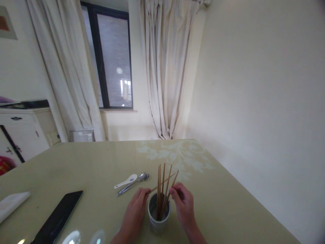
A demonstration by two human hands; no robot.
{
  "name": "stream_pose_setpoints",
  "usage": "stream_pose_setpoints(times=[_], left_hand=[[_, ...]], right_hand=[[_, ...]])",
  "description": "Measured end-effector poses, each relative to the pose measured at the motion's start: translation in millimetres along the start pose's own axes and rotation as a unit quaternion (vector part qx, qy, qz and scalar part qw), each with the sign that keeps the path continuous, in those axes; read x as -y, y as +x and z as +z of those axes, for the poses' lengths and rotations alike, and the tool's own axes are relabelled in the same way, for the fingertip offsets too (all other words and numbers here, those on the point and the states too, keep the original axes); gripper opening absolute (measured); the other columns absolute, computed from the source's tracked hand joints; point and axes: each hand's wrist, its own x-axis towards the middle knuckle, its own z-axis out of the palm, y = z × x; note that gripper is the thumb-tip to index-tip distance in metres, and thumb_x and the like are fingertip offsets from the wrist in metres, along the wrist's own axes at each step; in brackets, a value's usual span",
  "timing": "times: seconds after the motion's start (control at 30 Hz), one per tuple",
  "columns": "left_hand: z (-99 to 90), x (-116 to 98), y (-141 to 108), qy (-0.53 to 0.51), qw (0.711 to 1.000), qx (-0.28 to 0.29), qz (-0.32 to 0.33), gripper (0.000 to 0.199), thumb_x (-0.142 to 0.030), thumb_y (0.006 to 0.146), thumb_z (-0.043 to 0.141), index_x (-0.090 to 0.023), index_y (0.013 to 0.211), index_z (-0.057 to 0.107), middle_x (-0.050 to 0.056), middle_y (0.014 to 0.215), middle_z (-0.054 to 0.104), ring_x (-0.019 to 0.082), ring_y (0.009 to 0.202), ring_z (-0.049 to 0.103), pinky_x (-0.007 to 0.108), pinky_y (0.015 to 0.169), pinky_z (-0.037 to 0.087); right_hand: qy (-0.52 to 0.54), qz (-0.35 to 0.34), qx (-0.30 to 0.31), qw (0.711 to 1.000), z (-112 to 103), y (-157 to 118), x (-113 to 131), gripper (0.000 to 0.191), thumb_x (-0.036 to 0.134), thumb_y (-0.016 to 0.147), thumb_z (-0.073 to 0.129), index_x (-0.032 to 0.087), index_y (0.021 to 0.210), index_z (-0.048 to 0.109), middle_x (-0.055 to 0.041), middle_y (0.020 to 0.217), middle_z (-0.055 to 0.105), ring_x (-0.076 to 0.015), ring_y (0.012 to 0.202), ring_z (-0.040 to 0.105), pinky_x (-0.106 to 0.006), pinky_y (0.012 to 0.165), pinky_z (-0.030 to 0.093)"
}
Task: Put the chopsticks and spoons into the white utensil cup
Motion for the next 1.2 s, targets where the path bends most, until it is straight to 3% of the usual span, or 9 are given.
stream_pose_setpoints(times=[0.2,0.33,0.4,0.5,0.67,0.77,0.93,1.07,1.2], left_hand=[[-1.2,-13,0,-0.037,0.999,0.009,-0.020,0.034,-0.042,0.096,0.050,-0.025,0.109,0.076,0.009,0.110,0.079,0.028,0.102,0.076,0.042,0.096,0.059],[-2.9,-18,-1,-0.067,0.997,0.007,-0.029,0.032,-0.041,0.094,0.054,-0.024,0.107,0.077,0.009,0.110,0.081,0.028,0.101,0.076,0.040,0.094,0.060],[-3.2,-20,-2,-0.077,0.997,0.009,-0.029,0.031,-0.040,0.093,0.055,-0.024,0.107,0.078,0.010,0.111,0.081,0.028,0.101,0.076,0.040,0.093,0.060],[-3.1,-21,-3,-0.072,0.997,0.028,-0.014,0.030,-0.034,0.090,0.058,-0.025,0.110,0.079,0.009,0.112,0.081,0.027,0.102,0.076,0.038,0.093,0.060],[-0.2,-20,-4,-0.056,0.996,0.060,0.019,0.032,-0.031,0.094,0.055,-0.025,0.113,0.080,0.009,0.110,0.079,0.026,0.100,0.076,0.036,0.094,0.061],[-1.2,-6,0,-0.015,0.998,0.028,0.051,0.037,-0.034,0.100,0.049,-0.027,0.121,0.079,0.010,0.117,0.079,0.027,0.109,0.075,0.040,0.100,0.060],[-25.5,29,11,0.204,0.969,-0.126,0.057,0.040,-0.028,0.104,0.040,-0.026,0.121,0.077,0.010,0.126,0.078,0.030,0.122,0.069,0.050,0.109,0.054],[-47.0,39,10,0.366,0.923,-0.122,0.006,0.041,-0.017,0.104,0.040,-0.023,0.125,0.075,0.010,0.125,0.077,0.031,0.116,0.067,0.045,0.100,0.053],[-48.1,39,7,0.422,0.901,-0.100,-0.010,0.042,-0.013,0.103,0.042,-0.021,0.129,0.074,0.011,0.128,0.075,0.032,0.121,0.064,0.045,0.100,0.052]], right_hand=[[-0.011,0.006,0.025,1.000,2,-2,-2,0.055,0.068,0.091,0.072,0.020,0.063,0.065,0.0011,0.059,0.054,-0.0149,0.056,0.046,-0.027,0.055,0.039],[0.033,0.079,-0.034,0.996,6,-2,-13,0.070,0.082,0.096,0.051,0.023,0.059,0.057,0.0028,0.056,0.044,-0.0146,0.053,0.037,-0.028,0.050,0.032],[0.036,0.116,-0.053,0.991,9,0,-18,0.068,0.085,0.090,0.059,0.023,0.061,0.056,0.0041,0.057,0.042,-0.0144,0.054,0.036,-0.027,0.049,0.031],[0.068,0.150,0.009,0.986,16,4,-20,0.058,0.078,0.080,0.076,0.021,0.074,0.066,0.0034,0.063,0.052,-0.0148,0.057,0.042,-0.026,0.051,0.035],[0.106,0.140,0.043,0.983,22,6,-19,0.049,0.067,0.081,0.081,0.020,0.081,0.071,0.0009,0.071,0.064,-0.0164,0.063,0.052,-0.026,0.058,0.044],[0.067,0.100,-0.012,0.993,15,11,-15,0.051,0.070,0.087,0.075,0.020,0.079,0.069,0.0016,0.068,0.061,-0.0152,0.060,0.049,-0.025,0.054,0.041],[0.036,0.004,-0.205,0.978,-23,28,3,0.049,0.068,0.091,0.074,0.020,0.085,0.069,0.0026,0.065,0.058,-0.0158,0.061,0.053,-0.026,0.056,0.043],[0.113,-0.061,-0.309,0.942,-52,36,20,0.043,0.062,0.092,0.078,0.019,0.091,0.069,0.0030,0.072,0.061,-0.0121,0.061,0.051,-0.023,0.056,0.043],[0.180,-0.063,-0.297,0.936,-56,34,28,0.044,0.061,0.087,0.084,0.019,0.092,0.072,0.0013,0.073,0.064,-0.0110,0.058,0.054,-0.021,0.051,0.044]])
